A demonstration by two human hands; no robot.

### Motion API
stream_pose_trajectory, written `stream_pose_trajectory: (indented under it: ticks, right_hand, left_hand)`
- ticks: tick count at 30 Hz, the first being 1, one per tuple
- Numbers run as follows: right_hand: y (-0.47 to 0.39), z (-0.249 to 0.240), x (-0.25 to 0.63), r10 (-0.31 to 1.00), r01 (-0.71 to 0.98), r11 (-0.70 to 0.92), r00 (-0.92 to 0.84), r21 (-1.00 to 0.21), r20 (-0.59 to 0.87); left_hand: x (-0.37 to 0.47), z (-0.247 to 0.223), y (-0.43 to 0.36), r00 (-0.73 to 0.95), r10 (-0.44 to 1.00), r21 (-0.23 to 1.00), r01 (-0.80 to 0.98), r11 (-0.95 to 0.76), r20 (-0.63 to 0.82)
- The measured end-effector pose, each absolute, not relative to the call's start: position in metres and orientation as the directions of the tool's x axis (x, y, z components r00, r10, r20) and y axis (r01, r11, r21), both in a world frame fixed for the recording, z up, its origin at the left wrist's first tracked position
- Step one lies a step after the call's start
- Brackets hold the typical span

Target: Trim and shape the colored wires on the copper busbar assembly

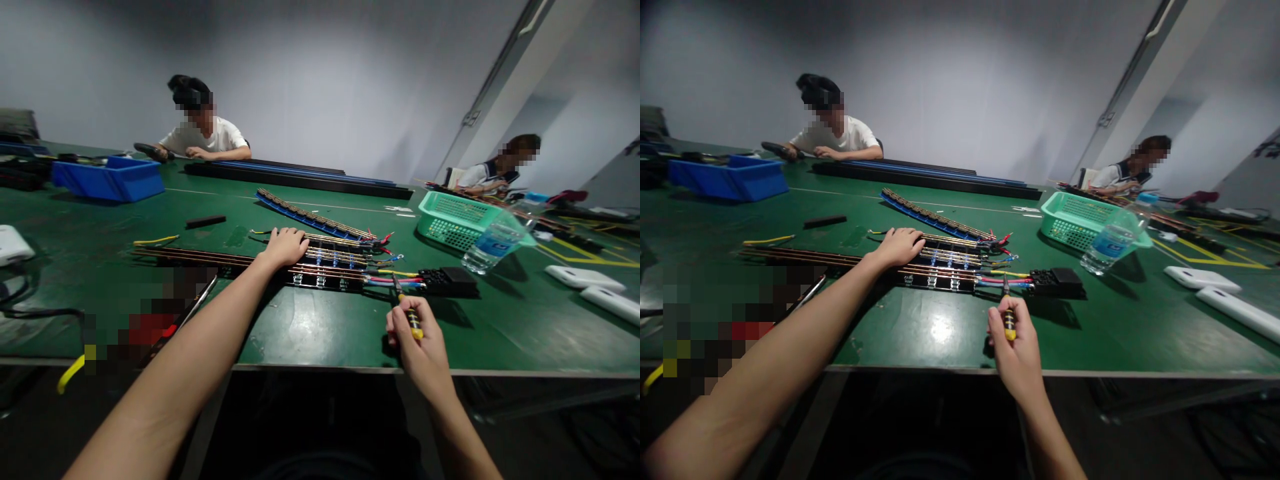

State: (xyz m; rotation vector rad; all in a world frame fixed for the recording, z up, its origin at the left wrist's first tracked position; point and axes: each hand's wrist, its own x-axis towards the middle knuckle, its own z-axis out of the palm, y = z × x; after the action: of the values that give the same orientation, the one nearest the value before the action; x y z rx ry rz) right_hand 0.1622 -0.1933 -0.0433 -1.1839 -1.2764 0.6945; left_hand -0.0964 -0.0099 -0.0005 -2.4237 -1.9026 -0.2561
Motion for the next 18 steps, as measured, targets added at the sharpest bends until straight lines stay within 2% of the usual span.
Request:
stream_pose_trajectory:
  ticks: [8,15,18]
  right_hand:
    - [-0.194,-0.032,0.163,0.937,-0.144,0.269,0.269,-0.952,0.224]
    - [-0.188,-0.040,0.170,0.935,-0.286,0.279,0.300,-0.917,0.191]
    - [-0.188,-0.043,0.172,0.932,-0.206,0.282,0.292,-0.937,0.216]
  left_hand:
    - [-0.095,0.001,-0.010,0.226,0.961,0.063,0.969,-0.238,0.156]
    - [-0.096,0.000,-0.009,0.234,0.959,0.055,0.968,-0.245,0.160]
    - [-0.096,-0.001,-0.009,0.232,0.959,0.053,0.969,-0.243,0.162]
